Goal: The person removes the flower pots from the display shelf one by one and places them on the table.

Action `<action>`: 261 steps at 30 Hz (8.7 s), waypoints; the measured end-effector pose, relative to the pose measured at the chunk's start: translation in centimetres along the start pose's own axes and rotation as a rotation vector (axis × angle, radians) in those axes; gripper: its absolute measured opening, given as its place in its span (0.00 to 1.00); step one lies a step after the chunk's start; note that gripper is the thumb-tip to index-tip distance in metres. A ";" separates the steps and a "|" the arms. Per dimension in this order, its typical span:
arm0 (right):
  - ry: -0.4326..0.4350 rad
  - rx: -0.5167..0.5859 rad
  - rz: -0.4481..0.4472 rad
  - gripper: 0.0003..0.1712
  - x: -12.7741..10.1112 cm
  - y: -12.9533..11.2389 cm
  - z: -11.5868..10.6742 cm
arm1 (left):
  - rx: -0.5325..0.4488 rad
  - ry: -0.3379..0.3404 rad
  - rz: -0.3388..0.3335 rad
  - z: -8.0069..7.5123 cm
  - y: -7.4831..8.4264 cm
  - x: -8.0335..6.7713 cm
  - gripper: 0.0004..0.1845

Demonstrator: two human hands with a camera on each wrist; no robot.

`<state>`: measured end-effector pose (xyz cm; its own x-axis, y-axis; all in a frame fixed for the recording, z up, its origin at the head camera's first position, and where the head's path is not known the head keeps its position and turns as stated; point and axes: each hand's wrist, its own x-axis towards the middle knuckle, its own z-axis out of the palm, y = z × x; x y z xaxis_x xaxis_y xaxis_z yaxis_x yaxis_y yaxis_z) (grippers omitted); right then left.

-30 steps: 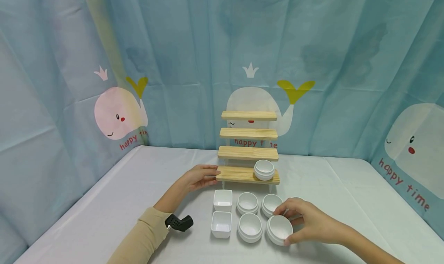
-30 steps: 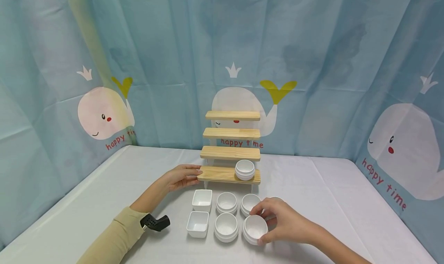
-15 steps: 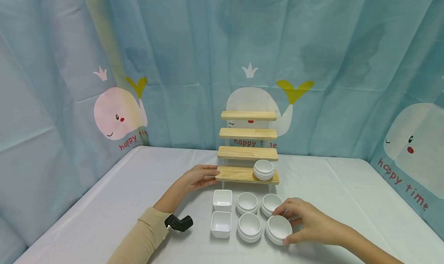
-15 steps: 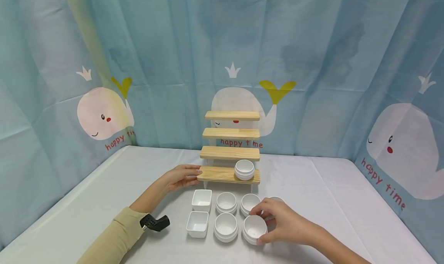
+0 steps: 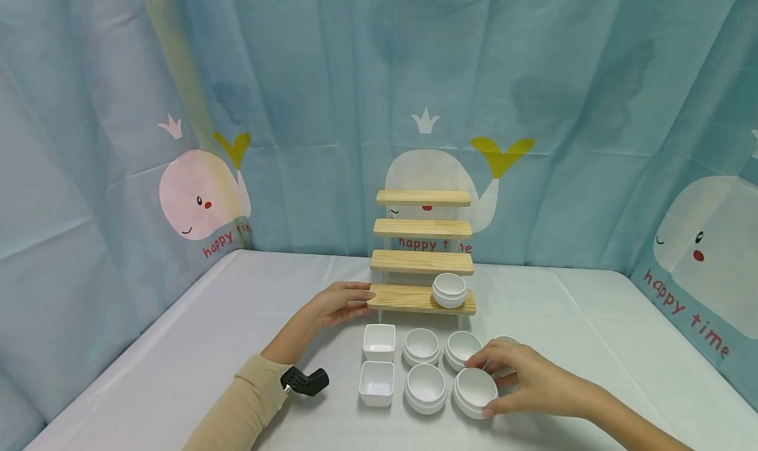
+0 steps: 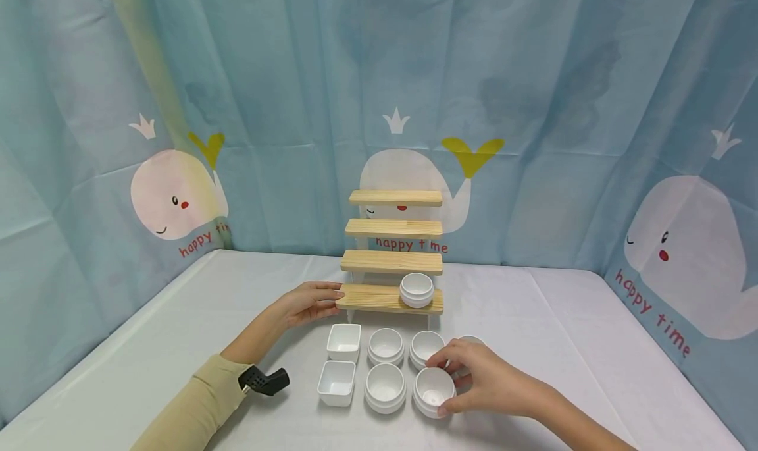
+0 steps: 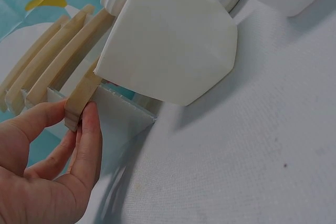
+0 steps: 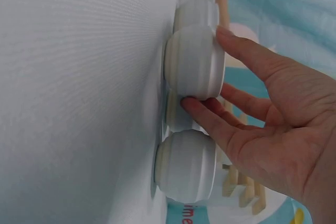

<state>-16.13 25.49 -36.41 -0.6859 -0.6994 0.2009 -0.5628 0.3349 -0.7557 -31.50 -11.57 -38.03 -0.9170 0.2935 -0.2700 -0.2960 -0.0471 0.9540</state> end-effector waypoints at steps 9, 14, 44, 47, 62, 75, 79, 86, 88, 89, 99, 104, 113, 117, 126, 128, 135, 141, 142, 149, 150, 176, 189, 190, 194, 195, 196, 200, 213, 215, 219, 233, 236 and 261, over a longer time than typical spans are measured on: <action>0.002 0.067 -0.025 0.27 0.0 0.1 -0.4 | 0.000 0.004 -0.007 0.0 0.0 0.0 0.27; 0.006 0.097 -0.039 0.27 0.0 0.1 -0.6 | 0.002 0.004 -0.009 0.0 0.0 0.0 0.28; 0.061 0.128 0.040 0.25 1.2 -0.9 -2.9 | 0.009 -0.012 -0.006 -0.1 0.0 0.0 0.28; 0.066 0.131 0.067 0.25 1.6 -1.0 -3.2 | 0.011 -0.013 -0.007 0.0 -0.1 0.0 0.28; 0.155 0.082 0.184 0.23 2.9 -1.0 -3.8 | 0.000 0.010 -0.010 0.1 0.0 -0.1 0.27; 0.291 0.102 0.285 0.30 4.2 -0.9 -3.9 | 0.009 0.005 -0.010 0.1 0.0 -0.1 0.28; 0.306 0.111 0.312 0.32 4.7 -0.8 -3.9 | 0.008 0.007 -0.014 0.2 0.0 -0.2 0.28; 0.314 0.139 0.361 0.34 5.4 -0.6 -4.4 | 0.002 0.014 -0.011 0.2 0.0 -0.1 0.27; 0.314 0.147 0.365 0.34 5.6 -0.5 -4.5 | 0.005 0.020 -0.015 0.1 0.0 -0.1 0.27; 0.315 0.148 0.367 0.35 5.7 -0.4 -4.6 | 0.007 0.019 -0.013 0.1 0.0 0.0 0.27; 0.337 0.180 0.420 0.38 7.4 0.0 -5.0 | 0.001 0.018 -0.009 0.0 -0.1 0.1 0.27; 0.330 0.181 0.421 0.38 8.2 0.2 -5.1 | -0.002 0.010 -0.005 0.0 -0.1 0.1 0.27; 0.325 0.197 0.425 0.38 9.4 0.7 -4.9 | 0.000 0.015 -0.008 0.0 -0.1 0.1 0.27; 0.331 0.212 0.433 0.38 9.8 0.8 -4.6 | 0.003 0.023 -0.016 0.0 -0.1 0.1 0.27; 0.350 0.208 0.437 0.36 10.3 0.8 -4.0 | 0.004 0.016 -0.020 0.0 0.0 0.0 0.27; 0.352 0.197 0.436 0.36 10.3 0.8 -4.0 | 0.004 0.015 -0.017 0.0 0.0 0.0 0.27; 0.359 0.172 0.442 0.36 10.3 0.9 -4.0 | 0.002 0.017 -0.020 0.0 0.0 0.0 0.27; 0.367 0.162 0.459 0.38 10.0 0.9 -4.0 | 0.003 0.018 -0.020 0.0 -0.1 0.2 0.27; 0.368 0.164 0.462 0.38 10.0 0.9 -4.0 | 0.003 0.018 -0.020 0.0 -0.1 0.2 0.27; 0.367 0.162 0.464 0.39 9.6 0.6 -4.0 | 0.011 0.023 -0.023 0.0 -0.1 0.1 0.28; 0.366 0.161 0.463 0.39 9.5 0.6 -4.0 | 0.011 0.023 -0.022 0.0 -0.1 0.1 0.28; 0.345 0.230 0.423 0.40 6.4 -0.6 -3.8 | 0.005 0.021 -0.016 0.0 -0.1 0.0 0.27; 0.347 0.215 0.403 0.39 4.5 -1.4 -3.6 | 0.009 0.026 -0.017 0.0 -0.1 0.0 0.27; 0.348 0.212 0.407 0.39 4.3 -1.5 -3.6 | 0.010 0.025 -0.017 0.1 -0.1 0.0 0.27; 0.352 0.197 0.420 0.39 3.6 -1.8 -3.5 | 0.012 0.024 -0.016 0.0 -0.1 0.0 0.27; 0.353 0.196 0.421 0.39 3.4 -1.8 -3.5 | 0.012 0.022 -0.015 0.0 -0.2 0.0 0.27; 0.353 0.193 0.422 0.39 3.3 -1.8 -3.5 | 0.011 0.020 -0.014 0.0 -0.2 0.1 0.27; 0.350 0.200 0.415 0.39 2.5 -1.9 -3.5 | 0.007 0.016 -0.012 0.0 -0.2 0.1 0.27; 0.339 0.206 0.414 0.37 0.6 -2.2 -3.1 | -0.010 0.017 -0.009 0.1 -0.2 0.1 0.26; 0.339 0.208 0.419 0.37 0.3 -2.2 -3.1 | -0.011 0.017 -0.006 0.1 -0.3 0.1 0.26; 0.323 0.209 0.412 0.36 -0.4 -2.1 -3.1 | -0.013 0.016 -0.001 0.2 -0.3 0.1 0.26; 0.281 0.213 0.390 0.34 -3.1 -1.0 -3.4 | -0.004 0.016 -0.002 0.0 -0.2 0.0 0.26; 0.275 0.220 0.411 0.34 -3.7 -0.7 -3.4 | -0.005 0.021 -0.006 0.0 -0.1 0.0 0.26; 0.133 0.314 0.315 0.28 -5.7 1.7 -2.7 | 0.008 0.026 -0.007 -0.1 -0.1 0.1 0.27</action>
<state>-14.41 31.80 -37.15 -0.8657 -0.5006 -0.0066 -0.1642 0.2963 -0.9409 -31.56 -11.62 -38.20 -0.9219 0.2684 -0.2795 -0.2999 -0.0375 0.9532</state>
